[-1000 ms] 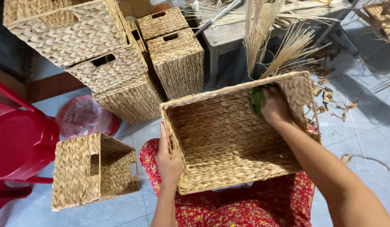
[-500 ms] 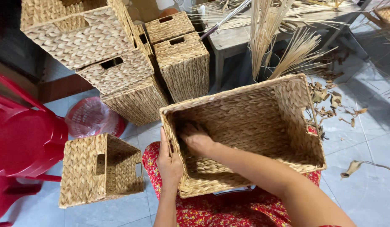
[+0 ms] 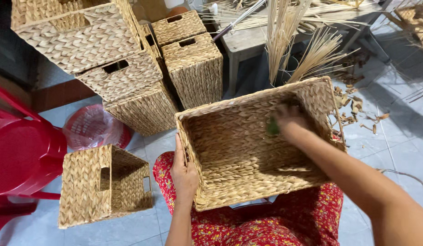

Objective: The person sits on a chair and wipes a woven water-hyacinth storage basket with a green cloth, first rubbing the outer sides and lid area, then reaching inside to wipe the interior walls and bottom, then wiping the outside again. Other finished baskets are stacked nearby on the floor.

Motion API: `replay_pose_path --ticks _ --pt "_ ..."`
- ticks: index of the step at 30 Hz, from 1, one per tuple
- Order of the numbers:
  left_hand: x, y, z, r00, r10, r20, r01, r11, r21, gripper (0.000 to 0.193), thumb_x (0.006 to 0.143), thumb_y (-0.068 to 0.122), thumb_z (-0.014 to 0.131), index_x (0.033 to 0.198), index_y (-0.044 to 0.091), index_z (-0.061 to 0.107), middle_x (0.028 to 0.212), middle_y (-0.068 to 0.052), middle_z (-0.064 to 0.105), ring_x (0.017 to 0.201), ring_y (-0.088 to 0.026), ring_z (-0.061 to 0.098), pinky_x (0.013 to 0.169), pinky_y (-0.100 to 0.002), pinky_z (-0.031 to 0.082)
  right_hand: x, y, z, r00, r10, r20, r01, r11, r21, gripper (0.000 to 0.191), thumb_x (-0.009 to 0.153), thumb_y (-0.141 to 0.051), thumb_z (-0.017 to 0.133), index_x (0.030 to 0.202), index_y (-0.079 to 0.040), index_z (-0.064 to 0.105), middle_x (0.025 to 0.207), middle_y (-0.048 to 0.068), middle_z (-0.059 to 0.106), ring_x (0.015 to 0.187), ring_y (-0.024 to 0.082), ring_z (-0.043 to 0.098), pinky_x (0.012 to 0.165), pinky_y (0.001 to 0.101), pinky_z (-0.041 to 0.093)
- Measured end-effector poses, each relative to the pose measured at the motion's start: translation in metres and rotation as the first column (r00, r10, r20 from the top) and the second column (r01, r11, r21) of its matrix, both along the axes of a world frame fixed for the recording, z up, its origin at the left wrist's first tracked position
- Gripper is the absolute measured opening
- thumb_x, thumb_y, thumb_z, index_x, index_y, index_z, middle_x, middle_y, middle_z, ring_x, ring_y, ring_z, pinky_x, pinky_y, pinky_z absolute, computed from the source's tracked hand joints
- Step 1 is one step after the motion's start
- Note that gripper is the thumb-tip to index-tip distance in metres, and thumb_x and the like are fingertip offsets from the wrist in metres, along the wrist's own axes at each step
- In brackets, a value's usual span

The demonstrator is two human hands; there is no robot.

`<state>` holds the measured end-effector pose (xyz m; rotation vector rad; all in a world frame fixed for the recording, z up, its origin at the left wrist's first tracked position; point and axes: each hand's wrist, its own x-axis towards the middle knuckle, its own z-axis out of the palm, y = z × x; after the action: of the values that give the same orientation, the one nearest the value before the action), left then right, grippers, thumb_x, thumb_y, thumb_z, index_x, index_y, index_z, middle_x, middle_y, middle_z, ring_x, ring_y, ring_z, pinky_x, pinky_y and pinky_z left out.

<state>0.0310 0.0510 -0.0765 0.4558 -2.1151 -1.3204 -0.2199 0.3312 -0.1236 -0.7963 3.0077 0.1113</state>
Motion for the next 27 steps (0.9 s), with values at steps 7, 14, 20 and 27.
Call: replay_pose_path --ticks 7,14,20,27 --pt "-0.002 0.002 0.003 1.000 0.016 0.014 -0.016 1.000 0.002 0.085 0.080 -0.013 0.044 0.160 0.014 0.035 0.154 -0.014 0.055 0.130 -0.023 0.063 0.102 -0.030 0.049 0.010 -0.022 -0.014 0.998 -0.003 0.056 -0.007 0.984 0.180 0.074 0.083 -0.014 0.062 0.152 -0.026 0.038 0.157 0.022 0.032 0.097 0.031 0.073 0.072 0.0426 0.062" --pt "0.004 -0.003 0.003 0.997 0.048 0.058 -0.050 0.998 0.028 0.087 0.080 -0.011 0.047 0.160 0.019 0.033 0.150 -0.013 0.058 0.124 -0.022 0.065 0.100 -0.030 0.050 0.096 -0.161 -0.039 0.916 0.271 0.296 -0.267 0.962 -0.054 0.065 0.086 -0.017 0.065 0.148 -0.020 0.051 0.137 0.018 0.063 0.098 0.031 0.074 0.078 0.0454 0.063" --pt "0.004 -0.009 -0.001 0.997 0.065 0.050 -0.067 0.997 0.043 0.084 0.084 -0.010 0.049 0.161 0.020 0.033 0.147 -0.012 0.062 0.124 -0.022 0.066 0.100 -0.031 0.050 0.122 -0.189 -0.026 0.798 0.528 0.292 -0.488 0.849 -0.201 0.062 0.082 -0.013 0.066 0.142 -0.021 0.053 0.151 0.017 0.047 0.126 0.038 0.059 0.094 0.0451 0.056" --pt "0.002 -0.008 0.000 1.000 0.021 0.011 -0.021 1.000 0.022 0.084 0.083 -0.013 0.046 0.161 0.016 0.034 0.152 -0.014 0.057 0.131 -0.021 0.062 0.104 -0.031 0.048 0.058 -0.090 -0.009 0.888 0.307 0.341 -0.347 0.936 0.060 0.070 0.082 -0.011 0.065 0.148 -0.026 0.045 0.165 0.011 0.028 0.125 0.034 0.061 0.099 0.0434 0.055"
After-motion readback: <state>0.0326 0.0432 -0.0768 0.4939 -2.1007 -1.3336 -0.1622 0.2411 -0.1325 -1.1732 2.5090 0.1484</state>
